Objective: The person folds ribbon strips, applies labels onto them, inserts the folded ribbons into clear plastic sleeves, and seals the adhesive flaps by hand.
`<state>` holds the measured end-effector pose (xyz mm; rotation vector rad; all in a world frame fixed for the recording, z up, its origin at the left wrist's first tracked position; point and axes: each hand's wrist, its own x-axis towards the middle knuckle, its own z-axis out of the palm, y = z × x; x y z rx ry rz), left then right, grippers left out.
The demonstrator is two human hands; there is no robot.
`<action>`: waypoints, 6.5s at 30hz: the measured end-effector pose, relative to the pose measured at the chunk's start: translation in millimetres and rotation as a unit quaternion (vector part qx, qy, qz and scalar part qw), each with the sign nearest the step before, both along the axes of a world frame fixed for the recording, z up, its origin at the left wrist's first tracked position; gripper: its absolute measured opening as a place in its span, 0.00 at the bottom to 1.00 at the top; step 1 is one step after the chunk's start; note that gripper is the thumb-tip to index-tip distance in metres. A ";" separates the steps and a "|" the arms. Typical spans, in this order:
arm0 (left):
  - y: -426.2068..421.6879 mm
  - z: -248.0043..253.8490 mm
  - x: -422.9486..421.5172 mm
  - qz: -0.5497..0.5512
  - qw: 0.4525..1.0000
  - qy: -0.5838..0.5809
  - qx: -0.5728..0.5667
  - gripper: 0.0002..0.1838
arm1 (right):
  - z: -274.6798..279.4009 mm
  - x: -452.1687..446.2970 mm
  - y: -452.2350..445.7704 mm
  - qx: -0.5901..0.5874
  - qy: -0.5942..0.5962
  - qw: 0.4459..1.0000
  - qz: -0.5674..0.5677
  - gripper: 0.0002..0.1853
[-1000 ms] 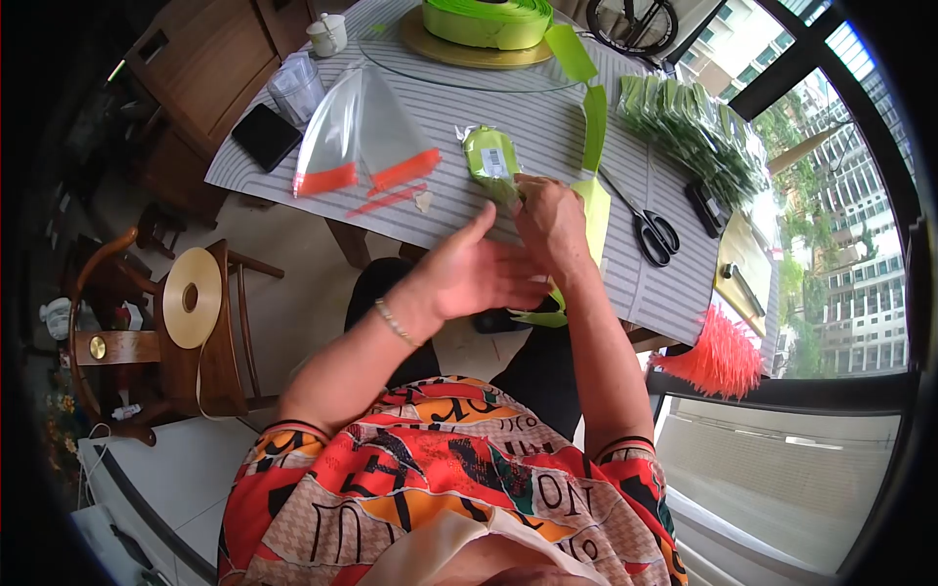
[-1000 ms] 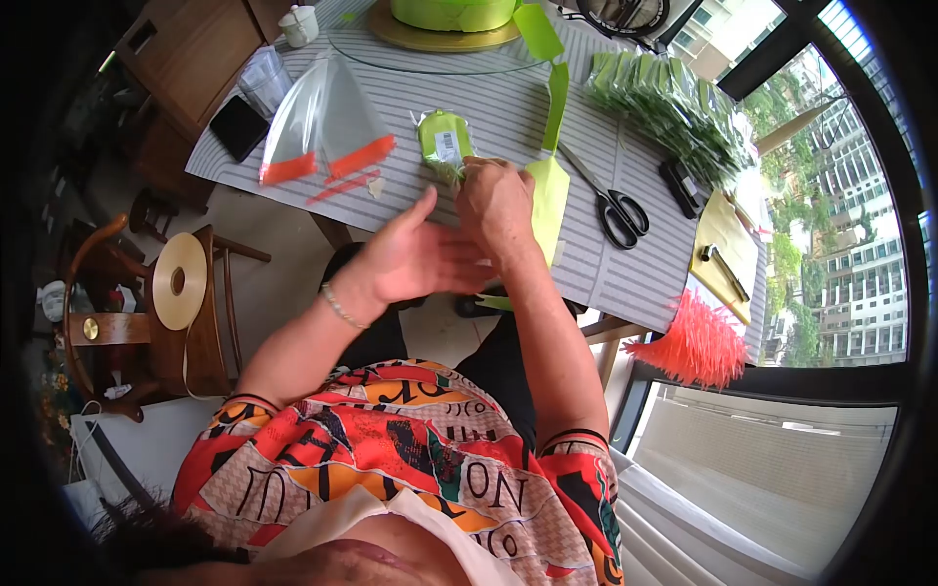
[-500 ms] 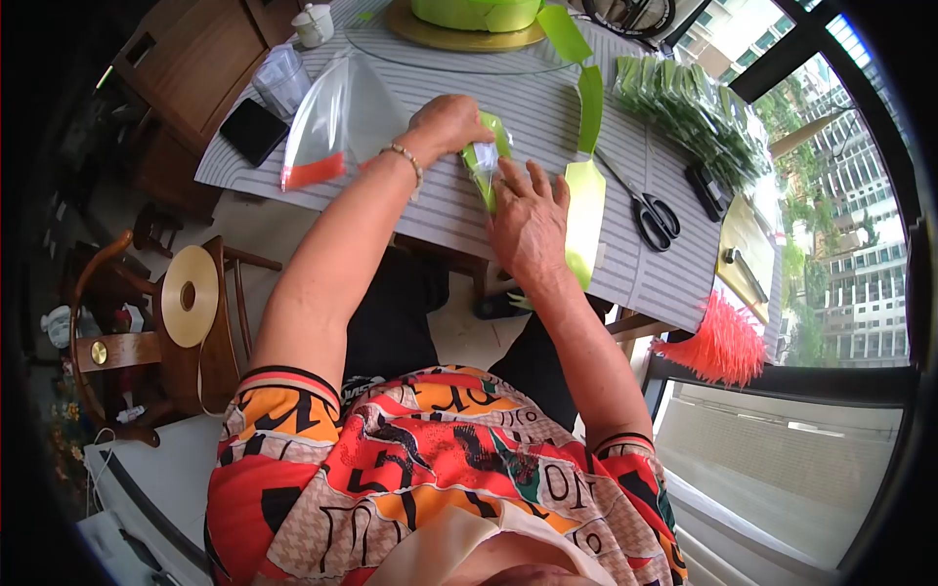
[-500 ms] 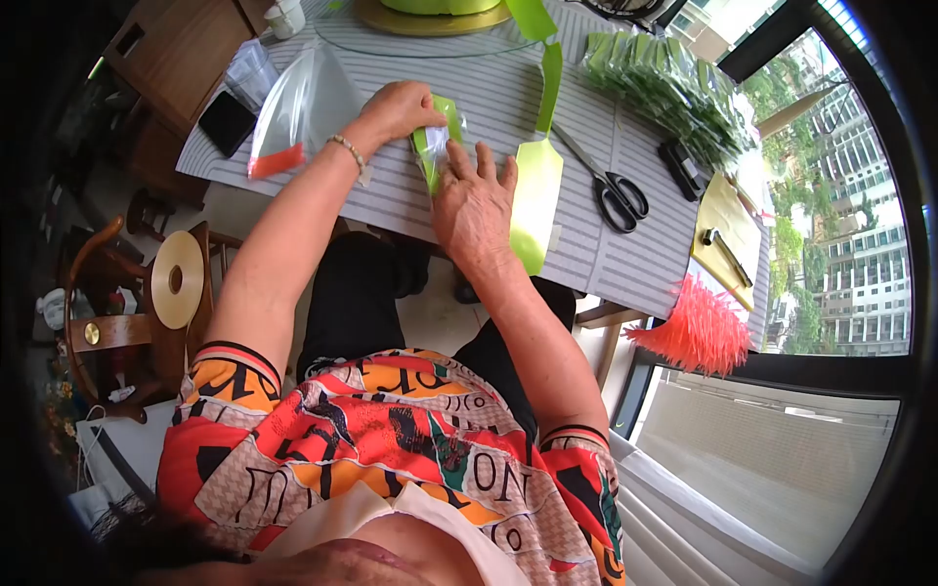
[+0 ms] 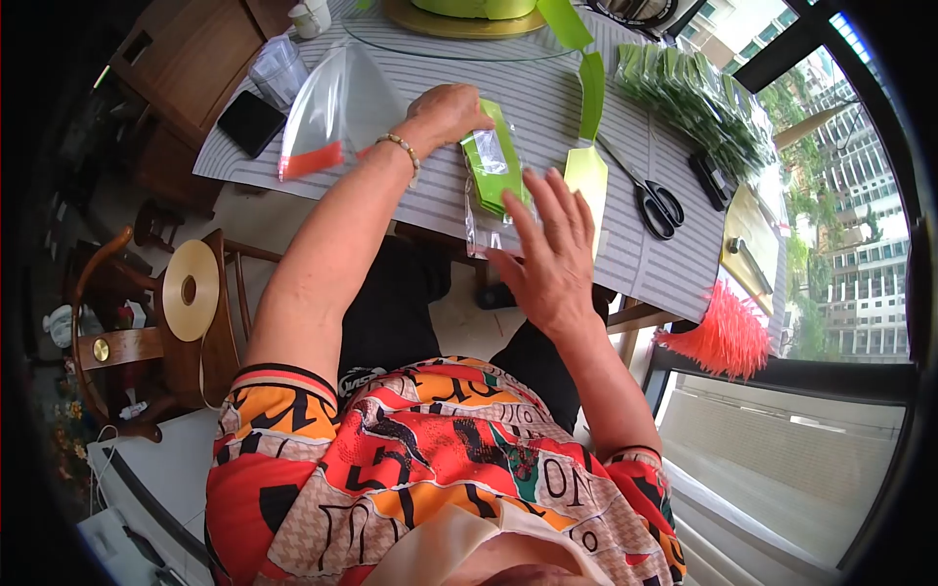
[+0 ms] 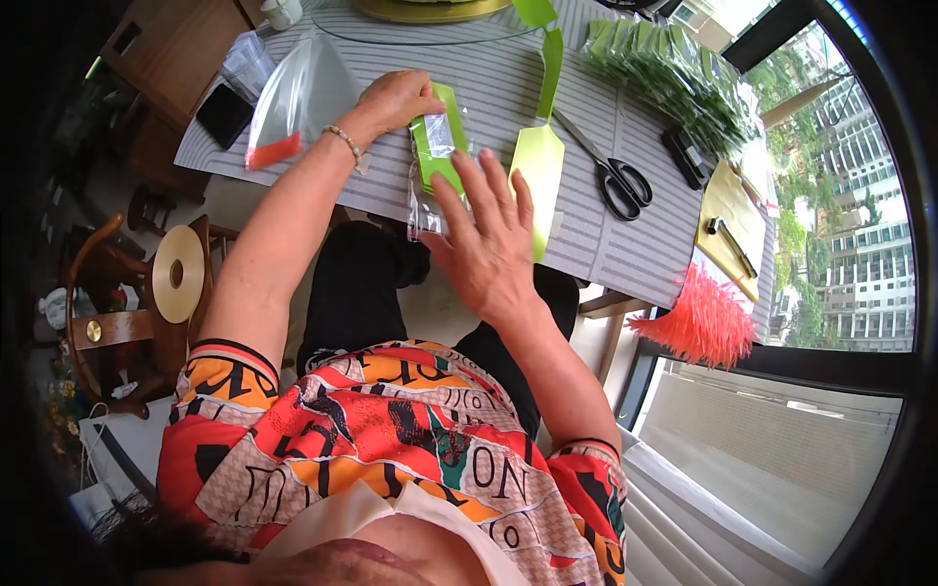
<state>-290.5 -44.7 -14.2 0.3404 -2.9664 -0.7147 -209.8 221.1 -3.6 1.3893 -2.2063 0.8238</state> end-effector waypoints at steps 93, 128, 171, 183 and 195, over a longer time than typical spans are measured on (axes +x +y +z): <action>51.8 -23.8 8.1 -0.054 0.979 0.059 -0.188 0.51 | -12.2 -53.7 -39.1 0.095 -0.034 0.995 0.006 0.09; 47.8 -31.8 5.2 -0.064 0.965 0.117 -0.227 0.44 | -10.6 -72.5 -25.6 -0.026 -0.136 0.982 0.126 0.08; 45.4 -32.3 1.4 -0.078 0.965 0.062 -0.243 0.45 | -9.8 -181.7 334.5 0.142 -0.350 0.756 -0.535 0.13; 45.2 -26.8 5.6 -0.125 0.970 0.103 -0.179 0.42 | 26.2 -111.6 330.5 0.071 -0.051 0.792 -0.605 0.21; 25.3 19.3 78.6 -0.220 0.938 0.236 -0.126 0.22 | 19.3 -34.8 64.2 0.243 -0.029 0.969 -0.011 0.46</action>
